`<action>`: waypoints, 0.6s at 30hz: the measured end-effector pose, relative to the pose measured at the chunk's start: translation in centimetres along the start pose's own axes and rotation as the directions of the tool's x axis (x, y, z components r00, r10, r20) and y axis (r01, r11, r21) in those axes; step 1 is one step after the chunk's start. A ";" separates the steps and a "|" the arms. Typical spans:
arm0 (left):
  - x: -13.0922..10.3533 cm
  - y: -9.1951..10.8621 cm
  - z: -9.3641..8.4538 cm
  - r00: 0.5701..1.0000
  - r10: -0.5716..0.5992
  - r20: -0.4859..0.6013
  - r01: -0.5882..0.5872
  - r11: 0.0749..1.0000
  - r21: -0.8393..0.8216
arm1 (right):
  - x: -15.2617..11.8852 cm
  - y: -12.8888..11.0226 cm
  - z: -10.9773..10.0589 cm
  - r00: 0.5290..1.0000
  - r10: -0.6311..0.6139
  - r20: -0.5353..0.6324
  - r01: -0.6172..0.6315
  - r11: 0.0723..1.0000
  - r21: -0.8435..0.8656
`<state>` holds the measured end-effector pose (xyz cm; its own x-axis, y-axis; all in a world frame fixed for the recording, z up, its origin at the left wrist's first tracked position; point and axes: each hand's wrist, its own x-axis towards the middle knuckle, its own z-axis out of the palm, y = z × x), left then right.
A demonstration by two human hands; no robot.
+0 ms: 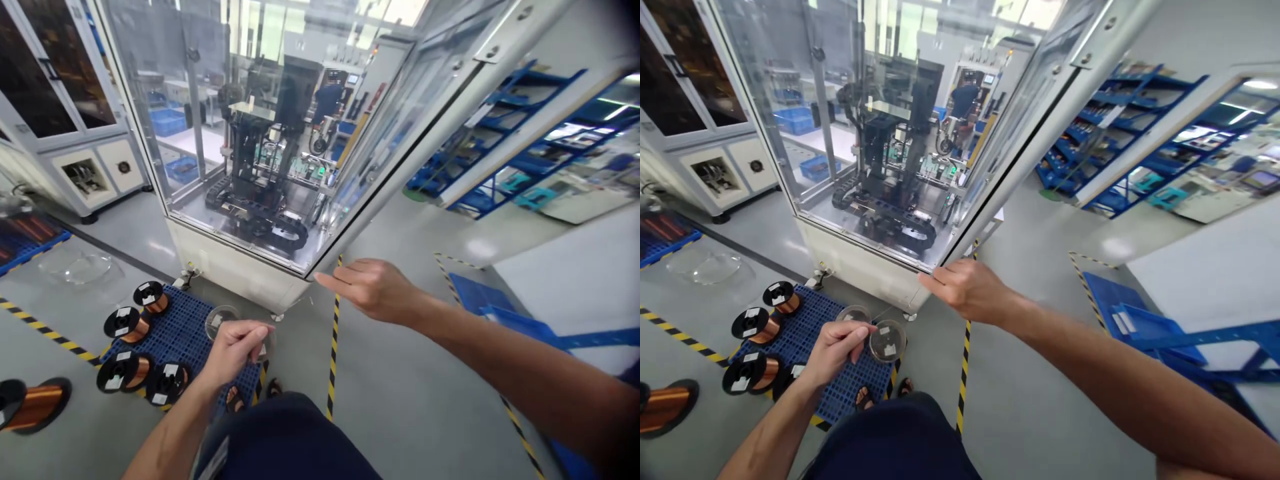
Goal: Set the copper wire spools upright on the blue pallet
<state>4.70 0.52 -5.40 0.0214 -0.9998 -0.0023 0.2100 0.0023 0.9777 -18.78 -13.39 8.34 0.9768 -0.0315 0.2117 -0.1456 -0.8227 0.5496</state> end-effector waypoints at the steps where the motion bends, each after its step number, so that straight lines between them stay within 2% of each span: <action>1: 0.0 -0.4 -0.2 1.000 -0.002 -0.012 0.002 1.000 0.002 | -0.1 0.1 0.2 1.000 0.012 -0.003 -0.012 1.000 0.003; 5: 0.0 -1.5 -0.9 1.000 -0.022 -0.010 0.022 0.997 0.070 | -0.4 0.4 1.1 0.998 0.055 -0.007 -0.055 0.998 0.009; 9: 1.1 -2.9 -2.3 0.999 0.033 0.022 -0.037 0.965 0.258 | -1.2 1.2 2.6 0.997 0.066 0.028 -0.065 0.997 -0.035; 12: 3.1 -6.0 -5.9 0.996 0.087 0.015 -0.083 0.861 0.501 | -2.6 2.7 4.9 0.985 0.139 0.102 -0.134 0.990 -0.053; 13: 3.6 -7.7 -7.7 0.997 0.073 -0.034 -0.039 0.804 0.593 | -3.2 3.4 5.9 0.972 0.193 0.134 -0.186 0.980 -0.064; 14: 3.6 -9.5 -9.8 0.992 0.022 -0.125 0.068 0.740 0.669 | -4.0 4.0 6.9 0.954 0.257 0.157 -0.247 0.966 -0.079; 15: 3.0 -11.5 -12.0 0.965 -0.079 -0.252 0.239 0.665 0.708 | -4.7 4.4 7.9 0.931 0.324 0.166 -0.312 0.945 -0.094; 16: 1.7 -13.5 -14.1 0.891 -0.206 -0.405 0.446 0.568 0.692 | -5.6 4.7 8.9 0.909 0.384 0.162 -0.372 0.923 -0.104; 18: -2.9 -16.9 -17.6 0.720 -0.355 -0.597 0.694 0.401 0.598 | -7.6 4.1 10.4 0.868 0.481 0.126 -0.469 0.876 -0.114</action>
<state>18.28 3.76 -25.61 0.5239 -0.7074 -0.4744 -0.4853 -0.7056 0.5163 -25.13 -22.43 0.63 0.7973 -0.4946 0.3459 -0.6035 -0.6412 0.4740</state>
